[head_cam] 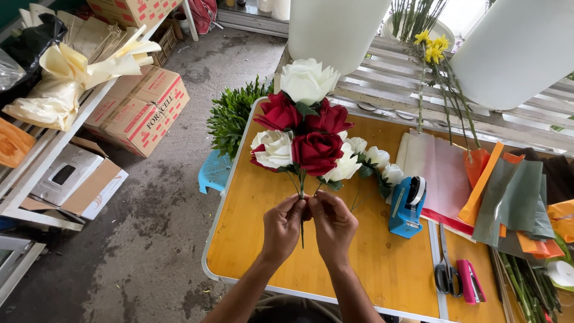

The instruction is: The person arranges artificial red and white roses into a bouquet on a wooden table. They gather the stems, twist them together by hand, and adjust the flower heads to form a cohesive bunch.

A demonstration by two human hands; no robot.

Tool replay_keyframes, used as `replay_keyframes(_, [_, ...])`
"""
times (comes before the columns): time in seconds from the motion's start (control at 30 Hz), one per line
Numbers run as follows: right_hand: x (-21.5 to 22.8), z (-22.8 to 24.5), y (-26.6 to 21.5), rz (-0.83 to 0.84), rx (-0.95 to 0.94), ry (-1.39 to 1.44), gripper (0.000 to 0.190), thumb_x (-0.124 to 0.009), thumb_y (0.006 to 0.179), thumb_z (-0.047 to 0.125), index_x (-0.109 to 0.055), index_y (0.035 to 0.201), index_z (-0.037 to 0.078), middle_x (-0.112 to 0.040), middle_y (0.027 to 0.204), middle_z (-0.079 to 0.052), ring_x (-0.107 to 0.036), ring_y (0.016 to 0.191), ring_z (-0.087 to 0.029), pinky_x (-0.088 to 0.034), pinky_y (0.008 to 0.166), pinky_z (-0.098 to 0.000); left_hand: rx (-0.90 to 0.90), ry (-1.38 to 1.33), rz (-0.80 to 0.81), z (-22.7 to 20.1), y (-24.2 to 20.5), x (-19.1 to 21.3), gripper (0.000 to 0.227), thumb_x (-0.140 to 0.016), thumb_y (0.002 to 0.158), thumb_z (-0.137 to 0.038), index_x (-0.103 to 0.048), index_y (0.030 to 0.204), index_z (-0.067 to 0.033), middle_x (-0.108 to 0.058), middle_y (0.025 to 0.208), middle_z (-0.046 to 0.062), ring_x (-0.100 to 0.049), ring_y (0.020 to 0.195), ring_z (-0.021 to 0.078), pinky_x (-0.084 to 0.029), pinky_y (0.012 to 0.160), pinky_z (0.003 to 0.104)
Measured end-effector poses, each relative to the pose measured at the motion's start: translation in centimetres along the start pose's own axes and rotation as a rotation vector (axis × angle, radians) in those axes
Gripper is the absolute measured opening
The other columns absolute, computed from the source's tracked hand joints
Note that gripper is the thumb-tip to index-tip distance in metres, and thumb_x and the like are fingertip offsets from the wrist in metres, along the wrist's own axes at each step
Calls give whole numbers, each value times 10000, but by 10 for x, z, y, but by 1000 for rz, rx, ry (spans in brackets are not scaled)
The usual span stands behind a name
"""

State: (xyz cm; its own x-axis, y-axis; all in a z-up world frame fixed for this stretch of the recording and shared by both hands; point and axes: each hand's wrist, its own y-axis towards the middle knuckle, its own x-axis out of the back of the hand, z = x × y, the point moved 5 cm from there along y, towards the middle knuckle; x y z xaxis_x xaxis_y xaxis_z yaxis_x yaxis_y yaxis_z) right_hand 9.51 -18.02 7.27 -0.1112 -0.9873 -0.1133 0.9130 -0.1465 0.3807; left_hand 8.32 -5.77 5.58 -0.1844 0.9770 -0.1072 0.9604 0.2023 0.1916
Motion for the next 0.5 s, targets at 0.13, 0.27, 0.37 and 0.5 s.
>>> replay_keyframes(0.13, [-1, -2, 0, -3, -23, 62, 79, -705, 945, 20, -708, 1013, -21, -708, 796, -99, -675, 654, -174, -624, 588, -294, 3, -29, -32, 9, -1, -2, 208, -589, 1015, -97, -751, 1083, 14, -766, 863, 80, -713, 758, 153, -662, 722, 295])
replay_keyframes(0.27, [0, -4, 0, 14, -10, 50, 92, -708, 950, 38, -703, 1028, -12, -710, 834, -97, -674, 677, -162, -624, 595, -282, -34, 24, -6, 2, 0, -4, 208, -579, 1026, -108, -744, 1089, 1, -745, 837, 56, -686, 743, 134, -642, 713, 273])
replay_keyframes(0.37, [2, -5, -1, 24, 14, 65, 60, -698, 954, 19, -695, 1003, -15, -702, 879, -93, -686, 736, -163, -640, 629, -288, -27, 19, -41, 8, 0, -6, 224, -590, 1009, -96, -746, 1128, 13, -792, 969, 100, -757, 846, 160, -688, 780, 304])
replay_keyframes(0.5, [4, -6, 1, 52, 13, 72, 64, -688, 956, 2, -701, 1014, -22, -696, 888, -108, -677, 709, -176, -627, 618, -284, -64, 63, -24, 3, 0, -7, 225, -581, 1020, -114, -743, 1127, -2, -783, 922, 82, -736, 782, 147, -669, 725, 287])
